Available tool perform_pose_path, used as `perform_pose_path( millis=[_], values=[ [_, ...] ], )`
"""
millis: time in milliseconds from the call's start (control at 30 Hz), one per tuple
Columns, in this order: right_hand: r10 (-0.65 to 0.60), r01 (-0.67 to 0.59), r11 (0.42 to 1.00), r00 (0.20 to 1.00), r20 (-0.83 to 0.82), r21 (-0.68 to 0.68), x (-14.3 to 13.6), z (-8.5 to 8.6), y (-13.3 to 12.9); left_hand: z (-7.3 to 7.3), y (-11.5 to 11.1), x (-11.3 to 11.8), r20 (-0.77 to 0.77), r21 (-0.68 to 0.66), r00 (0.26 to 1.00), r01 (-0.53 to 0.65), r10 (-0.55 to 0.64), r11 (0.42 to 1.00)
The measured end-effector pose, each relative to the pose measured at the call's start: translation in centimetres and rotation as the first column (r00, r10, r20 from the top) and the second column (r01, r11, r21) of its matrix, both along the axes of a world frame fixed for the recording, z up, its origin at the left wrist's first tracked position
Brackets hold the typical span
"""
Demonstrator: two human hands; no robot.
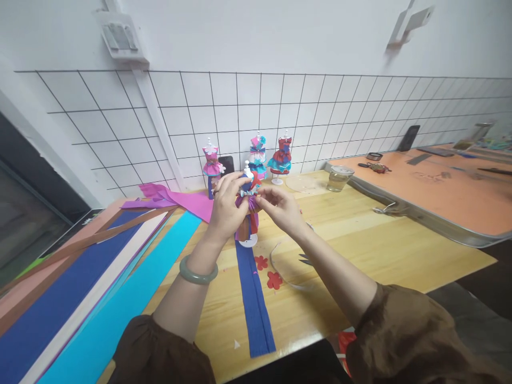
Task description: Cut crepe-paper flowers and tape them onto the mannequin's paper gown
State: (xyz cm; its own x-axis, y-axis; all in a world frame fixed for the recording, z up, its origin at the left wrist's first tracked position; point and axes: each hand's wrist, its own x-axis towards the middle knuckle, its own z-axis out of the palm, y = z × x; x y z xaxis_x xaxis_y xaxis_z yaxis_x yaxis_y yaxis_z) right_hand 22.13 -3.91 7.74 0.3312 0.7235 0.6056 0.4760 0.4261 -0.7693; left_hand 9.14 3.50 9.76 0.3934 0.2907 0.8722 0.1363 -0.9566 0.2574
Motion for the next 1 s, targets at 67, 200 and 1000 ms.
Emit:
perform_pose_path(
  millis=[67, 200, 1000],
  values=[
    [-0.048, 0.047, 0.999, 0.998, 0.038, 0.008, -0.1, -0.2, 0.1, 0.0, 0.0, 0.0, -0.004, -0.005, 1.000, 0.002, -0.002, 1.000],
    [-0.111, 0.105, 0.993, 0.983, 0.148, 0.044, -0.5, 0.0, 0.4, 0.0, -0.1, 0.0, -0.005, -0.011, 1.000, 0.002, -0.002, 1.000],
    [0.119, -0.133, 0.989, 0.976, -0.182, -0.070, -1.3, 0.8, 0.7, 0.1, -0.1, 0.0, 0.011, -0.029, 1.000, -0.024, 0.024, 0.999]
  ],
)
